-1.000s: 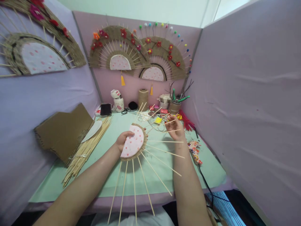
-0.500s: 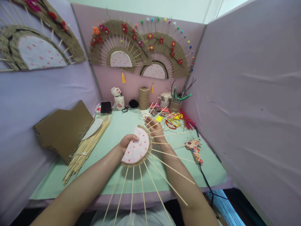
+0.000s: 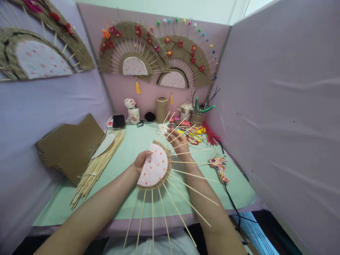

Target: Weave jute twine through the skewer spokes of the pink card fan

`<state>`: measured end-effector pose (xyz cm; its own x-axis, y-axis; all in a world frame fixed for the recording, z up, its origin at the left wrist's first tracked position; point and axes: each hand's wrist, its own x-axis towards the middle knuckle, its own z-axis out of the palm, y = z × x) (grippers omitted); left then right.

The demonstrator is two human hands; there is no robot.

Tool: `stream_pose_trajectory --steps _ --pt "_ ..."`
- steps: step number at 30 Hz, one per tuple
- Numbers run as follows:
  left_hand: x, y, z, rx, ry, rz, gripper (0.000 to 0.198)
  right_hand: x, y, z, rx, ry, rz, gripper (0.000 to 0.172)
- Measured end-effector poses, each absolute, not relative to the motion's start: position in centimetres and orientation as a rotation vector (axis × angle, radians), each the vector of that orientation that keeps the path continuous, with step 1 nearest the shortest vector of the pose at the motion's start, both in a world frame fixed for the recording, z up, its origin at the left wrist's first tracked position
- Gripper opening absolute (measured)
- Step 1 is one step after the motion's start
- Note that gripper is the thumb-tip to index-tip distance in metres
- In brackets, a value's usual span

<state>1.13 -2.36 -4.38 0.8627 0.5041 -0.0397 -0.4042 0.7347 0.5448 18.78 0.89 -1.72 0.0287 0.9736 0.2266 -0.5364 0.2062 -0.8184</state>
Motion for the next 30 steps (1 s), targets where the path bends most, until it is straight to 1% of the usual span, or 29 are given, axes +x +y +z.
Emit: stream_pose_trajectory --steps 3,10,17,24,30 --pt "1.3 -2.3 -4.6 0.546 0.204 0.505 0.052 18.8 0.8 -1.7 -0.627 -0.917 1.301 0.033" --pt "1.5 -2.6 -4.1 0.559 0.168 0.508 0.055 19.4 1.3 -1.7 -0.628 -0.891 1.331 0.032" --pt "1.7 -2.4 -3.6 0.525 0.222 0.53 0.055 23.6 2.5 -0.9 -0.515 -0.735 1.321 0.012" --pt "1.8 -2.1 -3.7 0.504 0.245 0.506 0.054 27.1 1.9 0.0 -0.385 -0.648 1.344 0.007" --pt "1.6 -1.8 -4.2 0.489 0.235 0.458 0.049 27.3 1.8 0.1 -0.434 -0.709 1.227 0.008"
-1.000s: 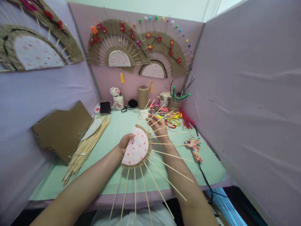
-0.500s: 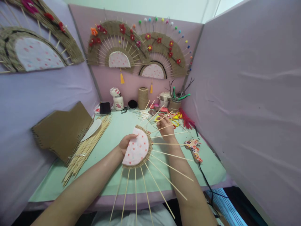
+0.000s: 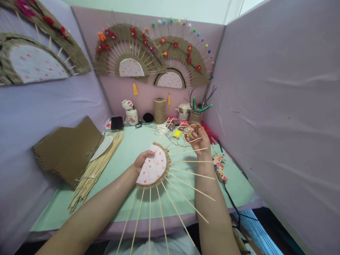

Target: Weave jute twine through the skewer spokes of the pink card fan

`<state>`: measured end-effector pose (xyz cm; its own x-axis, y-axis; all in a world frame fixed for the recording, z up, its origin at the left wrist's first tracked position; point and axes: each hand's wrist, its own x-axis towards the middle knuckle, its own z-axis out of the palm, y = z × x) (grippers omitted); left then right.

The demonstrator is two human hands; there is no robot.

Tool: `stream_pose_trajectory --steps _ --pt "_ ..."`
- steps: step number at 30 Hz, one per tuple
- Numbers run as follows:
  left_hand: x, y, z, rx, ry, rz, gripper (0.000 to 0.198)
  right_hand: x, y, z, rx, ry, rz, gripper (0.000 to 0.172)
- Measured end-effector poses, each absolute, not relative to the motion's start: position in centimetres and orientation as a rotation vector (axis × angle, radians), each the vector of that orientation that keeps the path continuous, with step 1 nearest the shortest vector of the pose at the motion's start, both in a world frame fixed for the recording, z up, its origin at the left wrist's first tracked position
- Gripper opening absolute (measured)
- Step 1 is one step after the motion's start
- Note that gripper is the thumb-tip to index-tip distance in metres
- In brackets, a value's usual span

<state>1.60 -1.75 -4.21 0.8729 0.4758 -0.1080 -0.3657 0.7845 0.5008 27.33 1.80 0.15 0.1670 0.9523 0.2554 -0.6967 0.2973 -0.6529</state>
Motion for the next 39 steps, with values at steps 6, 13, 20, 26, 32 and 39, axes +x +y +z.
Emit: stream_pose_trajectory --steps 6,13,20,26,32,39 --pt "1.9 -2.4 -3.5 0.523 0.187 0.454 0.06 27.1 2.1 0.0 -0.476 -0.687 1.325 0.01" --pt "1.7 -2.8 -3.8 0.548 0.231 0.414 0.055 20.3 2.4 -2.7 -0.591 -0.925 1.471 0.03" --pt "1.6 -2.6 -4.6 0.528 0.298 0.415 0.048 15.7 0.8 -4.0 -0.63 -1.034 1.47 0.043" --pt "2.8 -3.2 -3.8 0.47 0.293 0.44 0.044 17.4 1.2 -3.1 -0.688 -1.015 1.341 0.045" --pt "4.4 -3.8 -2.4 0.474 0.242 0.621 0.055 17.6 2.0 -3.3 -0.698 -0.959 1.267 0.049" --pt "4.7 -3.5 -2.5 0.426 0.382 0.712 0.048 18.1 2.2 -3.6 -0.728 -0.986 1.248 0.048"
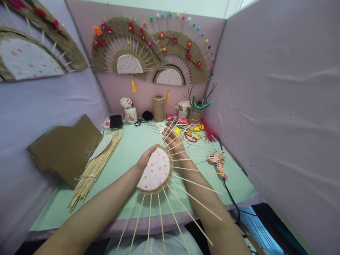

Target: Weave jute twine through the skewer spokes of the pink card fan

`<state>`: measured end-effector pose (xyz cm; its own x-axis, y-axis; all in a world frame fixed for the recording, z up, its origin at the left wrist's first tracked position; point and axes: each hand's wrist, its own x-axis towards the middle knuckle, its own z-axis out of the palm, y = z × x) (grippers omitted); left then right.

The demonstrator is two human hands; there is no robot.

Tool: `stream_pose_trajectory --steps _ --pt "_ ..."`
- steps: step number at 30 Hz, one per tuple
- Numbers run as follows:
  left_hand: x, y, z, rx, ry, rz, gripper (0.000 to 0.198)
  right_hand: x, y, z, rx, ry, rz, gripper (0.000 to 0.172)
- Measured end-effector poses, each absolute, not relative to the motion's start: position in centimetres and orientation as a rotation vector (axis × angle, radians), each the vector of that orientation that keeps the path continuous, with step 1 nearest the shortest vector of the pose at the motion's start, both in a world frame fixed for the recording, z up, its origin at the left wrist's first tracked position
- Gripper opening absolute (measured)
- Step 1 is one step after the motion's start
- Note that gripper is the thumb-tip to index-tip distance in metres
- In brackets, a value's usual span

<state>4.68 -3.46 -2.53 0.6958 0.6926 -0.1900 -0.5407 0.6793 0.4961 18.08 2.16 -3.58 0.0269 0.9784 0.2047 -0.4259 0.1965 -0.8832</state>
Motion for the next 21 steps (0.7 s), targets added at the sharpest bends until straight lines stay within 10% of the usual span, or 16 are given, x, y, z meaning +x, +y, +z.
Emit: stream_pose_trajectory --steps 21 --pt "4.3 -3.5 -2.7 0.5 0.463 0.595 0.033 23.3 3.1 -1.5 -0.475 -0.498 1.407 0.013"
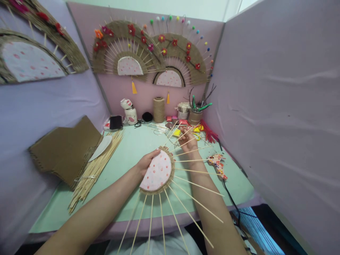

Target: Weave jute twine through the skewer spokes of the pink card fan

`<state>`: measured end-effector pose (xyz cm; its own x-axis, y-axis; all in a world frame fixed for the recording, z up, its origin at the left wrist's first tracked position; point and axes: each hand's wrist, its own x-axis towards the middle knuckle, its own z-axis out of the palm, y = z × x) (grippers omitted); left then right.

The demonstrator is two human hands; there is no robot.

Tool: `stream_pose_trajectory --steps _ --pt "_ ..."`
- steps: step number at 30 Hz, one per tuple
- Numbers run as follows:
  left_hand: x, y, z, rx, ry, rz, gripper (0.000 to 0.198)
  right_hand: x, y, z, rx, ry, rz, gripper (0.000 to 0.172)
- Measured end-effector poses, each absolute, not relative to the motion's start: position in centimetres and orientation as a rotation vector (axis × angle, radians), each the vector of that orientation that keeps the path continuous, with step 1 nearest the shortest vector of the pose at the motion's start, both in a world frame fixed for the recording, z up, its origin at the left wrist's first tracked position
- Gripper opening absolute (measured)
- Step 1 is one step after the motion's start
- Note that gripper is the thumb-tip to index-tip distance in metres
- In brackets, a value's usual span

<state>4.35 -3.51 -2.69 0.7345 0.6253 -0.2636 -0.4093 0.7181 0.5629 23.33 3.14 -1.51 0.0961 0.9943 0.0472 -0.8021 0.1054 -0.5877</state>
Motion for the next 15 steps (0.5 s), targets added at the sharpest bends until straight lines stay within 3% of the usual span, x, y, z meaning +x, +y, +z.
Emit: stream_pose_trajectory --steps 15 --pt "4.4 -3.0 -4.5 0.491 0.544 0.53 0.025 25.6 3.1 -1.2 -0.238 -0.563 1.447 0.017"
